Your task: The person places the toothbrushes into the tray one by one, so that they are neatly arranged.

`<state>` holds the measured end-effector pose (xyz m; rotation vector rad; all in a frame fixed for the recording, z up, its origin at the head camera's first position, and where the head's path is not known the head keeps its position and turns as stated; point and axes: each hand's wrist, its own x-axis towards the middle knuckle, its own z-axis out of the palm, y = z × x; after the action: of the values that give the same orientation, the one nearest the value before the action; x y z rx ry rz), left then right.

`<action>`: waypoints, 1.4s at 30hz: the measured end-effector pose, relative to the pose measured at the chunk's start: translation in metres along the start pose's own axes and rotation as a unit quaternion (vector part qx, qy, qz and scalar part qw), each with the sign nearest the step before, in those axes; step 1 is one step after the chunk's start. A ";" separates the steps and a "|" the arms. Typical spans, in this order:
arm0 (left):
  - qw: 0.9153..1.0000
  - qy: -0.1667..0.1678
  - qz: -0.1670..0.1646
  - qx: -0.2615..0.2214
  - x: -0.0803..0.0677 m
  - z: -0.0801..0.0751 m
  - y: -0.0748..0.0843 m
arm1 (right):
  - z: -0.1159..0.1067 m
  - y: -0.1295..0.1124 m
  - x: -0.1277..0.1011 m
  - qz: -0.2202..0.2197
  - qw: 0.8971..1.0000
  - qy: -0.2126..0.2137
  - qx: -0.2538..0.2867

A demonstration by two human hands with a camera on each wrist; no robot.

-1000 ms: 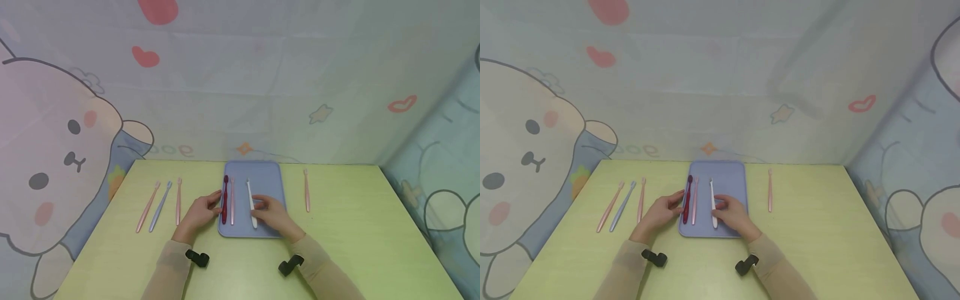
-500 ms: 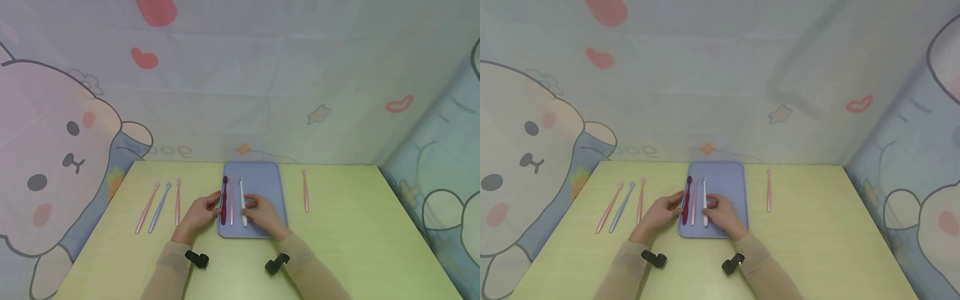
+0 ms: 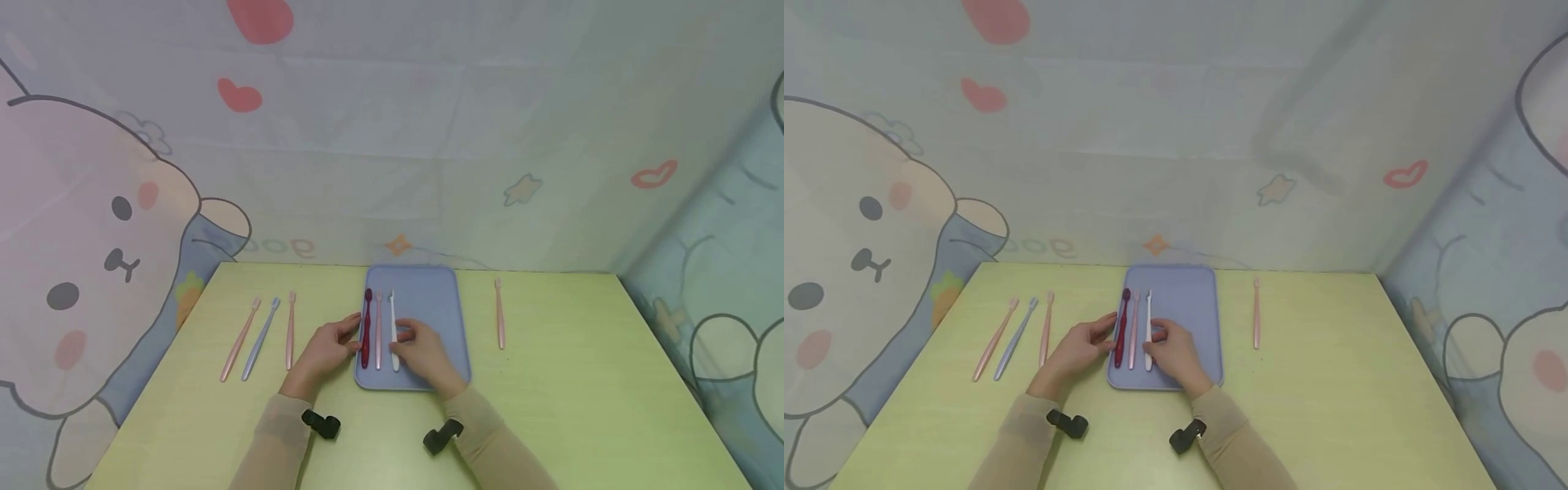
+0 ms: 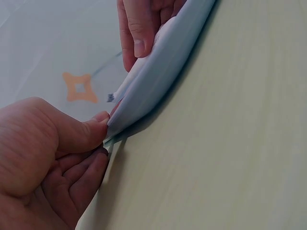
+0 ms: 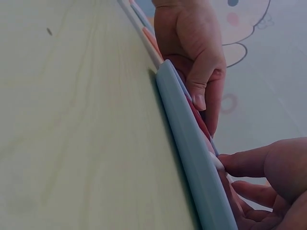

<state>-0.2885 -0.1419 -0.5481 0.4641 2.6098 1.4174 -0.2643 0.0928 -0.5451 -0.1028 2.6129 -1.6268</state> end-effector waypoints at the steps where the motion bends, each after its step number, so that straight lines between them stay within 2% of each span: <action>1: 1.000 0.000 0.000 0.000 0.000 0.000 0.000 | 0.000 0.000 0.000 -0.001 1.000 0.000 -0.004; 15: 1.000 0.001 0.000 -0.005 -0.003 -0.001 0.004 | 0.001 -0.007 -0.004 -0.029 0.998 0.007 -0.058; 26: 1.000 0.002 -0.001 0.003 -0.003 -0.001 0.004 | 0.002 -0.009 -0.006 -0.032 0.997 0.008 -0.065; 42: 1.000 0.004 -0.010 0.001 -0.003 0.000 0.005 | 0.004 -0.002 -0.006 -0.064 0.995 0.023 -0.078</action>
<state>-0.2844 -0.1405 -0.5436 0.4307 2.6146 1.4145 -0.2580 0.0887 -0.5446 -0.2482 2.8201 -1.4744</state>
